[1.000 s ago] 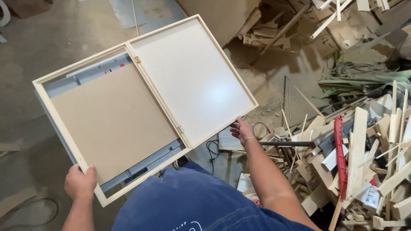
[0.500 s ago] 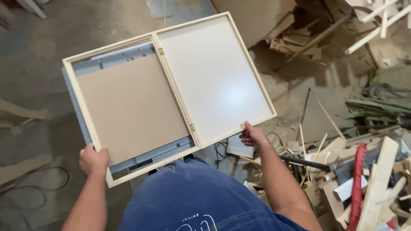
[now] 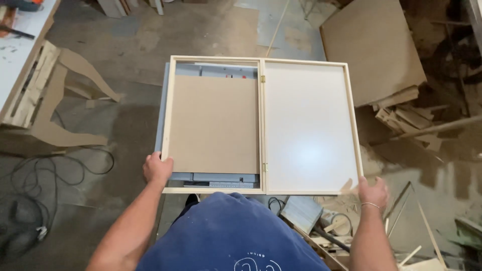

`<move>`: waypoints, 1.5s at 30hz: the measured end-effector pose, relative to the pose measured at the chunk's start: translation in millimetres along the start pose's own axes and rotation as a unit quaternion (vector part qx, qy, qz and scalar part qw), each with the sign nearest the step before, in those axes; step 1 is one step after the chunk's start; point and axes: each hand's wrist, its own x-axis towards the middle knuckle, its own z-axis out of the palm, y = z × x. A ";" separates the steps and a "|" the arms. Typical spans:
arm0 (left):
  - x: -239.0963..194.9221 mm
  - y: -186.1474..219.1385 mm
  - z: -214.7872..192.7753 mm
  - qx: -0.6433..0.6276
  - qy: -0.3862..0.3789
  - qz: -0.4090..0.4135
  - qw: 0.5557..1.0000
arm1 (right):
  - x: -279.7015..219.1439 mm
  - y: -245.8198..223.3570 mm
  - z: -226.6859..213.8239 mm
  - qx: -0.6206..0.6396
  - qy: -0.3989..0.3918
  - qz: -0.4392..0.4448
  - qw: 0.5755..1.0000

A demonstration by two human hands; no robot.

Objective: Assembling a wooden frame by applying glue to the joints and fitting the pieces together.

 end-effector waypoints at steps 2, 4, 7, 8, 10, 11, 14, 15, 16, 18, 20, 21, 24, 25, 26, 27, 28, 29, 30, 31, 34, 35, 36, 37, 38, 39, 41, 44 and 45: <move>-0.2 -2.6 3.8 -0.018 -0.002 -0.017 1.000 | 25.8 4.8 2.8 -0.025 -0.045 -0.016 0.999; -4.6 0.6 -1.0 -0.012 0.004 -0.038 0.999 | 43.2 -1.8 1.0 -0.019 -0.168 -0.081 0.982; -21.1 0.0 -13.0 -0.010 -0.012 -0.061 0.998 | 39.7 -23.5 -3.3 -0.043 -0.183 -0.084 0.979; -17.0 -17.2 -5.0 -0.013 -0.011 -0.064 0.998 | 40.5 -25.4 0.3 -0.045 -0.181 -0.089 0.978; -6.3 -50.8 9.5 -0.026 -0.081 -0.108 0.990 | 39.8 -28.0 10.6 -0.068 -0.147 -0.050 0.985; -1.3 -62.4 18.5 -0.028 -0.079 -0.109 0.990 | 31.0 -32.5 5.0 -0.066 -0.147 -0.053 0.986; 3.4 -82.8 26.6 -0.319 -0.164 -0.172 0.917 | 10.9 -37.4 -8.9 -0.017 -0.104 -0.027 0.994; 0.3 -79.1 15.9 -0.347 -0.180 -0.167 0.905 | 12.5 -41.1 -10.3 0.002 -0.117 -0.001 0.993; -3.9 -75.4 6.4 -0.375 -0.197 -0.162 0.891 | 14.4 -43.7 -13.1 0.021 -0.129 0.025 0.991; 5.3 -81.6 10.4 -0.367 -0.203 -0.141 0.897 | 16.4 -38.5 -13.6 0.010 -0.147 0.000 0.989; 12.2 -84.8 11.9 -0.360 -0.210 -0.120 0.901 | 25.0 -28.6 -6.1 -0.002 -0.164 -0.024 0.986; 15.3 -84.7 10.6 -0.359 -0.220 -0.127 0.898 | 32.9 -22.4 2.3 -0.009 -0.164 -0.025 0.986; 17.7 -78.6 3.1 -0.363 -0.235 -0.138 0.891 | 60.0 -5.4 25.9 -0.014 -0.166 -0.027 0.986; 17.2 -76.3 -0.1 -0.365 -0.239 -0.142 0.888 | 69.4 0.4 34.6 -0.011 -0.171 -0.025 0.985; 19.5 -75.4 2.0 -0.367 -0.238 -0.143 0.888 | 65.8 -3.1 32.3 -0.012 -0.171 -0.027 0.985; 21.6 -74.3 4.2 -0.373 -0.235 -0.151 0.885 | 62.5 -6.6 30.1 -0.016 -0.169 -0.026 0.985; 24.1 -72.9 6.0 -0.377 -0.233 -0.159 0.882 | 57.0 -6.9 28.4 -0.018 -0.168 -0.023 0.985; 23.2 -70.1 1.4 -0.377 -0.233 -0.159 0.882 | 53.0 -13.6 28.0 -0.019 -0.168 -0.024 0.985; 20.6 -68.0 -2.2 -0.376 -0.231 -0.161 0.883 | 46.6 -15.7 26.1 -0.017 -0.152 -0.018 0.988; 17.9 -65.4 -5.5 -0.374 -0.229 -0.163 0.884 | 40.8 -17.8 24.2 -0.015 -0.136 -0.012 0.991; 26.8 -80.4 12.7 -0.370 -0.234 -0.164 0.884 | 8.7 -47.0 0.2 -0.021 -0.102 -0.003 0.995; 32.6 -88.4 18.5 -0.366 -0.242 -0.158 0.884 | 11.2 -54.3 3.6 -0.020 -0.097 0.007 0.995; 37.7 -96.1 25.1 -0.367 -0.233 -0.152 0.887 | 11.7 -55.9 6.1 -0.003 -0.100 0.011 0.995; 43.0 -103.2 32.1 -0.369 -0.225 -0.145 0.890 | 13.5 -57.0 8.5 0.013 -0.103 0.015 0.994; 36.1 -97.2 24.7 -0.361 -0.237 -0.136 0.892 | 18.7 -52.6 14.0 0.015 -0.097 0.031 0.995; 29.1 -91.1 17.2 -0.381 -0.235 -0.134 0.884 | 24.8 -47.4 19.1 0.036 -0.107 0.005 0.994; 25.0 -79.1 0.8 -0.394 -0.244 -0.118 0.878 | 26.1 -50.7 25.6 0.066 -0.108 -0.006 0.992; 25.6 -75.1 -27.9 -0.401 -0.185 -0.114 0.890 | -7.4 -73.2 21.3 0.076 -0.089 -0.041 0.992; 26.6 -75.3 -35.7 -0.386 -0.128 -0.106 0.907 | -22.1 -84.7 16.0 0.071 -0.098 -0.048 0.992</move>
